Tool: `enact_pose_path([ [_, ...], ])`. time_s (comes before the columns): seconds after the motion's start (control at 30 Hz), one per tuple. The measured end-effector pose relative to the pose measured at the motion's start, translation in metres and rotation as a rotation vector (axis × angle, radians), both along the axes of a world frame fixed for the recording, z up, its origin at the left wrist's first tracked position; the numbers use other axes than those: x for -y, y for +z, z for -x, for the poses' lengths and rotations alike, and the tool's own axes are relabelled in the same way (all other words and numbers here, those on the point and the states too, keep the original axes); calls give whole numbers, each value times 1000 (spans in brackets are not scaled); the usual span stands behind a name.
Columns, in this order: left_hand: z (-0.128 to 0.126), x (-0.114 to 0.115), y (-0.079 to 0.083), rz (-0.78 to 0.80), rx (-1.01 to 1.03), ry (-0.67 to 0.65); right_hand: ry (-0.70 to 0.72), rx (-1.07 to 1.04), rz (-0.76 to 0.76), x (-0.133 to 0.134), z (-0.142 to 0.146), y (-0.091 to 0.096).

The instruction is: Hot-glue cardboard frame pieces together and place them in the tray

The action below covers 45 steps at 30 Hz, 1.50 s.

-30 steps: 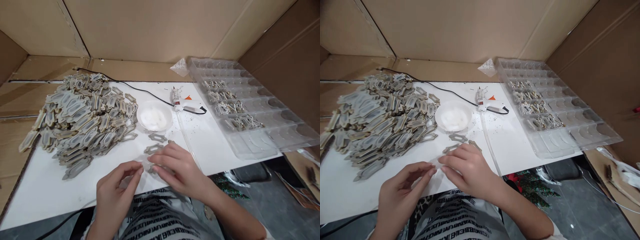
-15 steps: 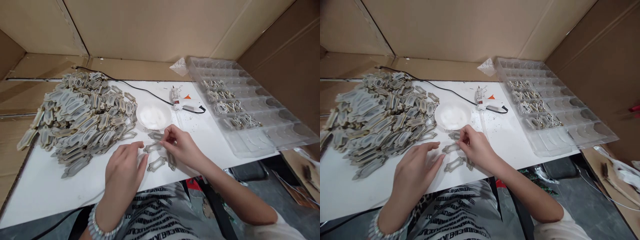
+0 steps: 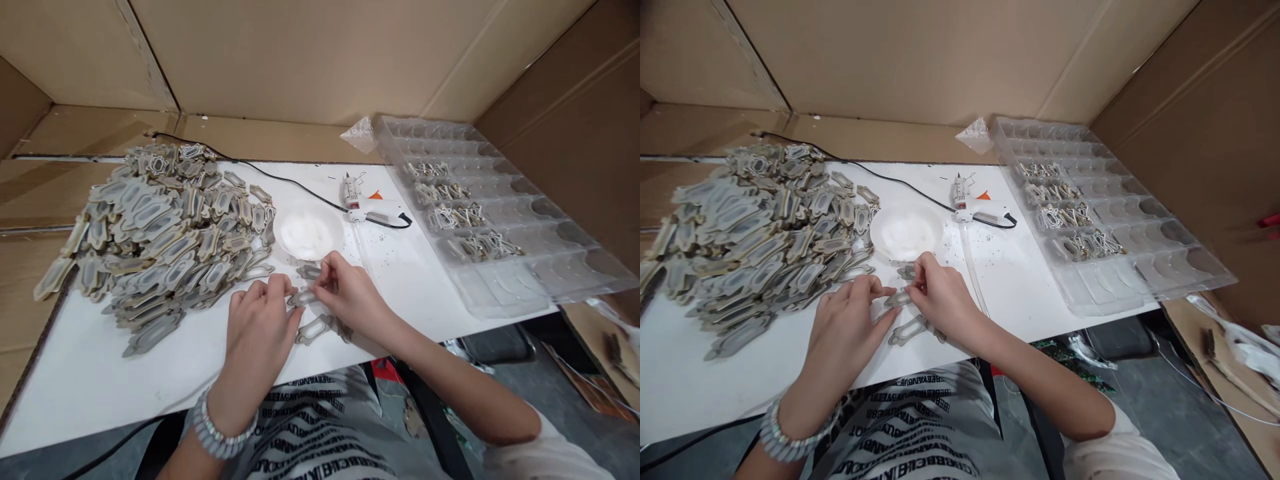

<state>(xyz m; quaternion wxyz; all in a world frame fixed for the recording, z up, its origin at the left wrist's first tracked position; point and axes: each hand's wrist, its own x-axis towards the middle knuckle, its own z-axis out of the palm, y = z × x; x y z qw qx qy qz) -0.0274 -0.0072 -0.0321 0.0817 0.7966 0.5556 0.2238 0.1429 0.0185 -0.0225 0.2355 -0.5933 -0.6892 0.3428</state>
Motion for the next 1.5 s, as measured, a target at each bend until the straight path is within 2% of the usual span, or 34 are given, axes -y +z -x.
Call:
enact_pose_path([
  [0.13, 0, 0, 1, 26, 6, 6, 11, 115, -84, 3, 2, -4],
  [0.33, 0, 0, 1, 43, 0, -11, 97, 187, -404, 7, 0, -18],
  [0.5, 1, 1, 1, 35, -7, -10, 247, 282, -630, 15, -9, -12],
  [0.67, 6, 2, 1, 0, 12, -21, 426, 404, -724, 28, -24, -10],
  [0.9, 2, -1, 1, 67, 3, -58, 430, 465, -738, 28, -33, -11],
  [1.17, 4, -1, 1, 49, 44, -46, 416, 444, -695, 27, -36, -15],
  [1.27, 18, 4, 1, 17, 119, 20, 419, 447, -689, 27, -37, -14],
  [1.37, 42, 14, 3, 15, 180, 189, 418, 439, -681, 25, -39, -11],
  [1.5, 71, 31, 8, 127, 144, 412, 393, 407, -693, 20, -35, -5],
])
